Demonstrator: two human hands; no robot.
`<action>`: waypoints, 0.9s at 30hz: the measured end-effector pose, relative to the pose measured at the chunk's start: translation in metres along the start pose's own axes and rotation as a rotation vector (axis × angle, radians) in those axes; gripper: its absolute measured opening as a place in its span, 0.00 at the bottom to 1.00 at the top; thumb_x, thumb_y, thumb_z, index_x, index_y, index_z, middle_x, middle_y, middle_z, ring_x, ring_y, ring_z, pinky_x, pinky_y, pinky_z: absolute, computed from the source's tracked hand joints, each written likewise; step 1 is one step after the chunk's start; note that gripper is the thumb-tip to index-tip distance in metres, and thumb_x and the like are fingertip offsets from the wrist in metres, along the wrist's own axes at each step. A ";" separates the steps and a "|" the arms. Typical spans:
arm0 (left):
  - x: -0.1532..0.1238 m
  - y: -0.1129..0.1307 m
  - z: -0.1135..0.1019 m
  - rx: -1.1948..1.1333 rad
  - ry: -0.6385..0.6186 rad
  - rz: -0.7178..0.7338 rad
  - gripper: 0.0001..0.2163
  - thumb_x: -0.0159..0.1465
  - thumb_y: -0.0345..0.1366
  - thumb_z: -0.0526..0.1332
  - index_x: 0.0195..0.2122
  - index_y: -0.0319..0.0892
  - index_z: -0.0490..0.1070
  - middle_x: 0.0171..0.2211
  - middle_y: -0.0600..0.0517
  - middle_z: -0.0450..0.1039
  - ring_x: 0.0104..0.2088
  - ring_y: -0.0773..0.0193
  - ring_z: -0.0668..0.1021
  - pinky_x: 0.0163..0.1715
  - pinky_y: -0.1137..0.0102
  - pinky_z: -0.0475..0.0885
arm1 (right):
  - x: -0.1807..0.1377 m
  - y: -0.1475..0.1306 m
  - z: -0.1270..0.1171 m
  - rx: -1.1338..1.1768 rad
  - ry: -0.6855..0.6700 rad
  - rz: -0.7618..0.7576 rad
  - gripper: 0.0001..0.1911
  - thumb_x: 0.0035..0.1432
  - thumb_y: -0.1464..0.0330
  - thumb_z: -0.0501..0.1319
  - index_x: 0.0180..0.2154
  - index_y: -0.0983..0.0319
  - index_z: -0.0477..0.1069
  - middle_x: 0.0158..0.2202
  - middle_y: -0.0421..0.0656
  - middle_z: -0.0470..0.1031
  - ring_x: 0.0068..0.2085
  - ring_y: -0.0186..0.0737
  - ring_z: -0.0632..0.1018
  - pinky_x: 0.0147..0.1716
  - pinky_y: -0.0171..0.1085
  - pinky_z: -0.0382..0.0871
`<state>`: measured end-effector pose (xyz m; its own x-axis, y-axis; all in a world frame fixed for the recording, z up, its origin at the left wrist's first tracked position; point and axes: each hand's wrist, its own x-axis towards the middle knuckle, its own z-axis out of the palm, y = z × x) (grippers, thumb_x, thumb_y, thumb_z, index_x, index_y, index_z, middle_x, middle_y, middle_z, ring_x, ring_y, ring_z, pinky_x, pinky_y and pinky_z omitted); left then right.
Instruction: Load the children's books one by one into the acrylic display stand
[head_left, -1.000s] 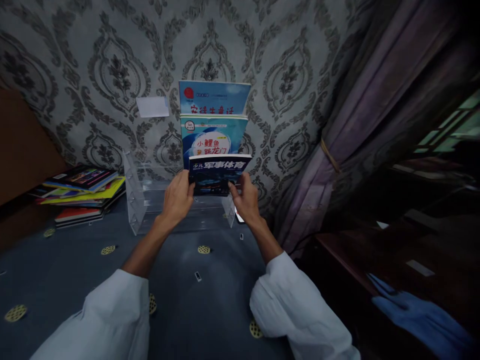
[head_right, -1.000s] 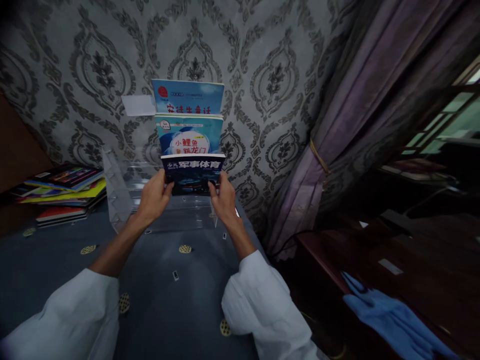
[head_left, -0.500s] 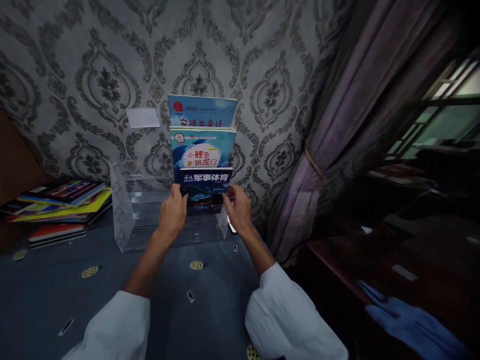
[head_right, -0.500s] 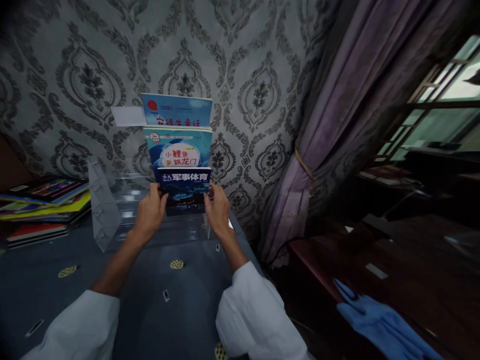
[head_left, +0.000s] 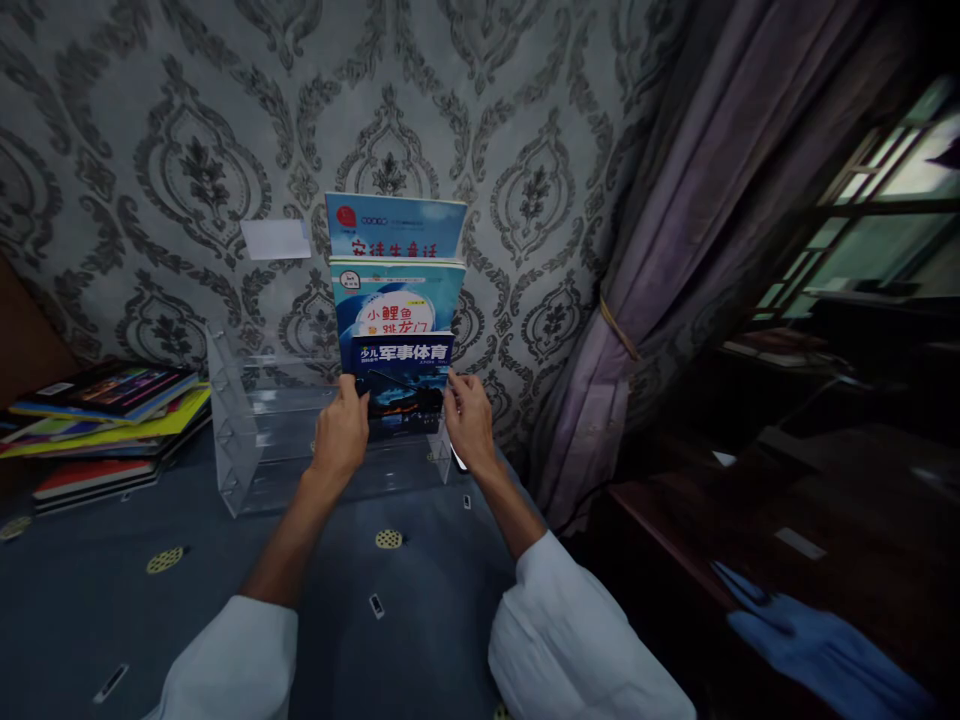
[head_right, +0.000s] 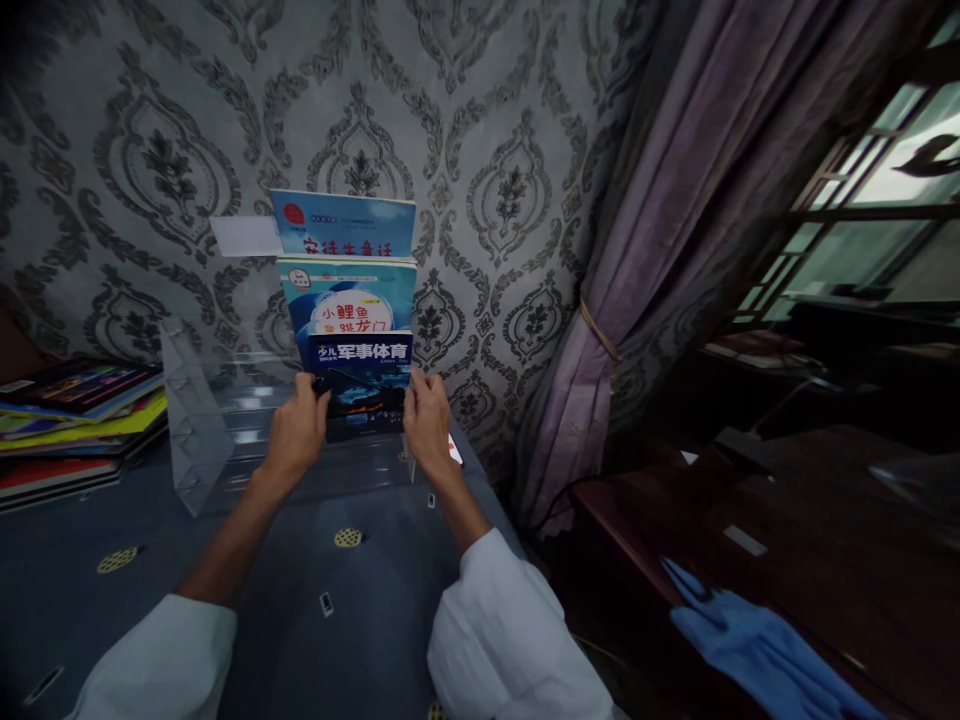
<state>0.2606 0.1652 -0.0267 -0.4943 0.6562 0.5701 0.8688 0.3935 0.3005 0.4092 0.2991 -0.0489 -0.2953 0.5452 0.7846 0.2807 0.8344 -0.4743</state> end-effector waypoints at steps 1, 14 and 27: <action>0.000 0.000 0.000 -0.004 0.001 0.003 0.10 0.73 0.34 0.50 0.53 0.36 0.60 0.43 0.37 0.79 0.41 0.49 0.83 0.36 0.66 0.72 | 0.000 -0.001 0.000 0.003 0.001 -0.005 0.22 0.66 0.71 0.51 0.58 0.62 0.72 0.37 0.46 0.68 0.41 0.47 0.74 0.43 0.43 0.71; 0.000 -0.002 0.001 -0.053 0.008 -0.012 0.10 0.73 0.35 0.50 0.53 0.37 0.60 0.43 0.38 0.79 0.42 0.48 0.83 0.39 0.63 0.74 | 0.006 0.009 -0.008 0.043 -0.018 -0.026 0.21 0.64 0.70 0.52 0.56 0.62 0.73 0.40 0.49 0.76 0.41 0.48 0.77 0.44 0.47 0.74; -0.002 -0.002 0.002 -0.054 0.041 -0.011 0.12 0.73 0.38 0.48 0.52 0.38 0.60 0.42 0.41 0.78 0.42 0.49 0.82 0.42 0.62 0.74 | 0.013 0.006 -0.016 0.306 -0.066 0.123 0.23 0.63 0.65 0.55 0.57 0.63 0.72 0.36 0.45 0.81 0.33 0.44 0.81 0.40 0.45 0.76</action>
<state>0.2596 0.1638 -0.0301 -0.5031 0.6249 0.5970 0.8642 0.3640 0.3473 0.4213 0.3097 -0.0358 -0.3376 0.6388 0.6913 0.0334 0.7421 -0.6694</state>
